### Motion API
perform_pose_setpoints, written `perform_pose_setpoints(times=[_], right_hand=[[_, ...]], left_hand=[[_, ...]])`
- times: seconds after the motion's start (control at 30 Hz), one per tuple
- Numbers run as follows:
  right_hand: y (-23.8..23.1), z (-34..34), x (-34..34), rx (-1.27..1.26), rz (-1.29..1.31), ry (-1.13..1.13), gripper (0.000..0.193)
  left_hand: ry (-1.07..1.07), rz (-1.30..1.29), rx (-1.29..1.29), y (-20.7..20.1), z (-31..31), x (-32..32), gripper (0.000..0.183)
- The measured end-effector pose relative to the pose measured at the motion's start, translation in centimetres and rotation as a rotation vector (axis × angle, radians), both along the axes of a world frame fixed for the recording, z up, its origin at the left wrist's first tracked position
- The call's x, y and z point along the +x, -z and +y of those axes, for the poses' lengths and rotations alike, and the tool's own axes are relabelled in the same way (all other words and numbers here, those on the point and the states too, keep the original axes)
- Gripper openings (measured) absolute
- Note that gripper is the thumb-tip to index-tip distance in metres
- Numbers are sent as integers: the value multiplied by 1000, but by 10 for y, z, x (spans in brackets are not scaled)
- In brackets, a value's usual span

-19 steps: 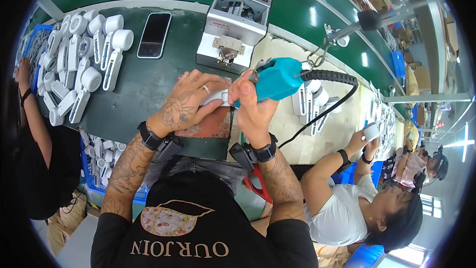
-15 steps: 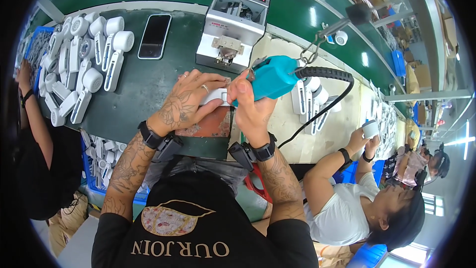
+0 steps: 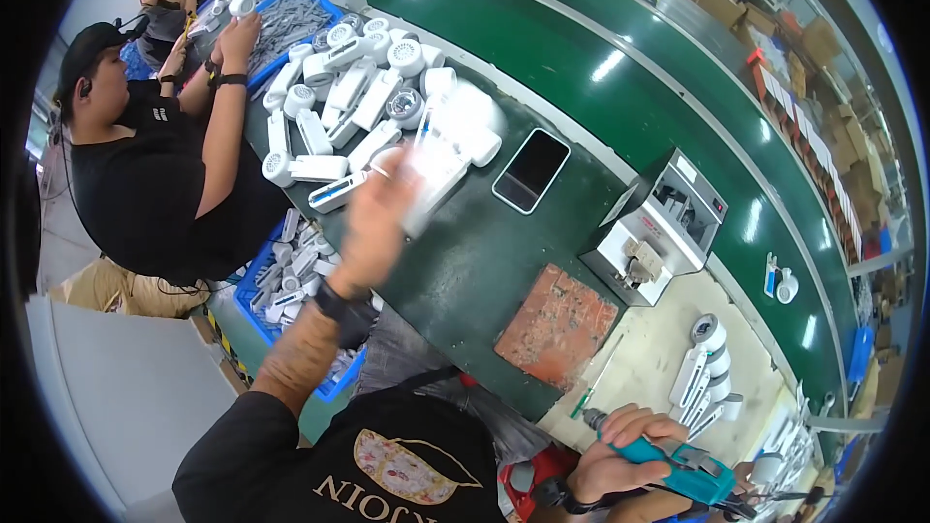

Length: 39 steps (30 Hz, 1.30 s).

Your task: The person assembles a handheld fan by fitting a plastic cover onto the handle and driving a screw into the casing with a power screwdriver. After completing the assembly, the person places the finished fan onto the conveyor belt and picks up another to repeat the process.

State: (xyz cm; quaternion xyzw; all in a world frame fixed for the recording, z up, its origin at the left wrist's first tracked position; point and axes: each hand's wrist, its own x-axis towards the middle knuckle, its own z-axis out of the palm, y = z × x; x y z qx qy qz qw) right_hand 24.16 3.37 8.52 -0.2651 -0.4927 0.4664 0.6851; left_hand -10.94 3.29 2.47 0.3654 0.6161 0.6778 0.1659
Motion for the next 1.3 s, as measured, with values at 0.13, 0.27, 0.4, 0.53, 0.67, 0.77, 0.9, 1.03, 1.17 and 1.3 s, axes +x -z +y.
perform_pose_setpoints(times=[0.13,0.27,0.4,0.53,0.67,0.77,0.9,1.03,1.17,1.3], right_hand=[[16,-16,8,-112,-129,42,58],[18,-24,10,-82,-145,42,62],[26,-31,15,-231,-186,124,64],[21,-34,18,-260,-146,12,62],[16,-44,30,-265,-160,4,63],[15,-56,45,-298,-192,35,66],[16,-72,66,-273,-193,63,67],[20,-68,75,-262,-192,57,66],[21,-53,68,-315,-180,22,67],[22,-44,59,-314,-168,83,68]], left_hand=[[-49,-476,363,-33,7,-126,32],[-244,564,-183,3,28,-285,30],[-484,827,-78,-38,66,-168,34],[223,657,-9,-91,63,45,23],[853,842,189,-32,100,209,27],[895,937,170,-24,111,274,20],[944,934,-119,-42,112,282,15],[1076,924,-269,-33,113,299,29],[1092,1058,-148,-4,104,321,46],[1017,945,-120,4,104,310,44]])
